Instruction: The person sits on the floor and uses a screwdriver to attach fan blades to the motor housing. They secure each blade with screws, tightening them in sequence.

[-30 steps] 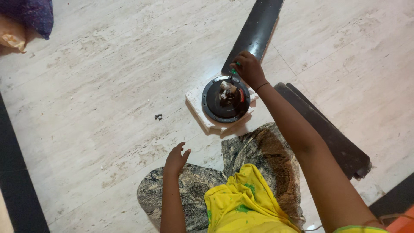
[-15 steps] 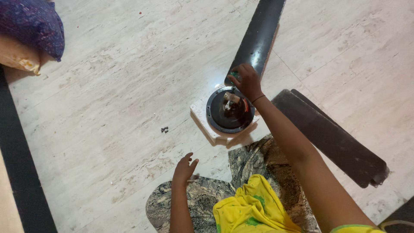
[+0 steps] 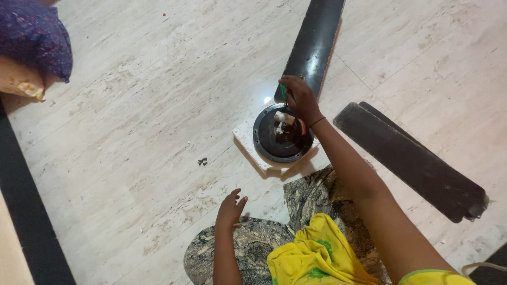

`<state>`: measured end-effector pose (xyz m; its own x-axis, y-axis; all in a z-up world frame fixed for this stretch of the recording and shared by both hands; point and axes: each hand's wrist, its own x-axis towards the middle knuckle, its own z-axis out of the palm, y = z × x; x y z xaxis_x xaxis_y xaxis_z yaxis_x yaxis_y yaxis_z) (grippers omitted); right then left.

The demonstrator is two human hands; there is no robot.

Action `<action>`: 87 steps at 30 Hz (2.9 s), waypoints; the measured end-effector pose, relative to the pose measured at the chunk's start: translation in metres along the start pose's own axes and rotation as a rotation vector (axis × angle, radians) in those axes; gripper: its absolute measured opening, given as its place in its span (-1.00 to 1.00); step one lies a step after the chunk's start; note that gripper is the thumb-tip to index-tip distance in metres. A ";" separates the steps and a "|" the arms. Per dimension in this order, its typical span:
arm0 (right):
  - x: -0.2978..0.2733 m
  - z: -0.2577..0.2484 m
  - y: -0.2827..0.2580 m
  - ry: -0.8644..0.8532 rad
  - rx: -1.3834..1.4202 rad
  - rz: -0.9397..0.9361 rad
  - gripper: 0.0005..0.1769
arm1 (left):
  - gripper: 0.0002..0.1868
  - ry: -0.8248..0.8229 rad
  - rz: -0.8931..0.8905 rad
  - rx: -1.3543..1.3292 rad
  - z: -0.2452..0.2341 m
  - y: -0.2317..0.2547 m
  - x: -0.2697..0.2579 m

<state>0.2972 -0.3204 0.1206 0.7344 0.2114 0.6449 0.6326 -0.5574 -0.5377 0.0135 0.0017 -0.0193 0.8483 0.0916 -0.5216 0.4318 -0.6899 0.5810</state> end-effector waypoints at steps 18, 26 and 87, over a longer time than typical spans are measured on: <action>-0.028 0.004 0.027 0.186 0.021 0.033 -0.70 | -0.62 -0.648 0.236 0.036 0.030 0.142 -0.053; -0.029 0.012 0.027 0.184 0.067 0.101 -0.71 | -0.57 -1.069 0.594 0.339 0.157 0.158 -0.001; -0.014 0.008 0.029 0.007 -0.090 -0.047 -0.52 | -0.64 -1.270 0.244 0.150 0.166 0.163 0.027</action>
<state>0.3068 -0.3334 0.0918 0.7025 0.2336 0.6723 0.6415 -0.6170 -0.4558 0.0559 -0.2272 -0.0425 -0.0173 -0.7290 -0.6843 0.2004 -0.6730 0.7119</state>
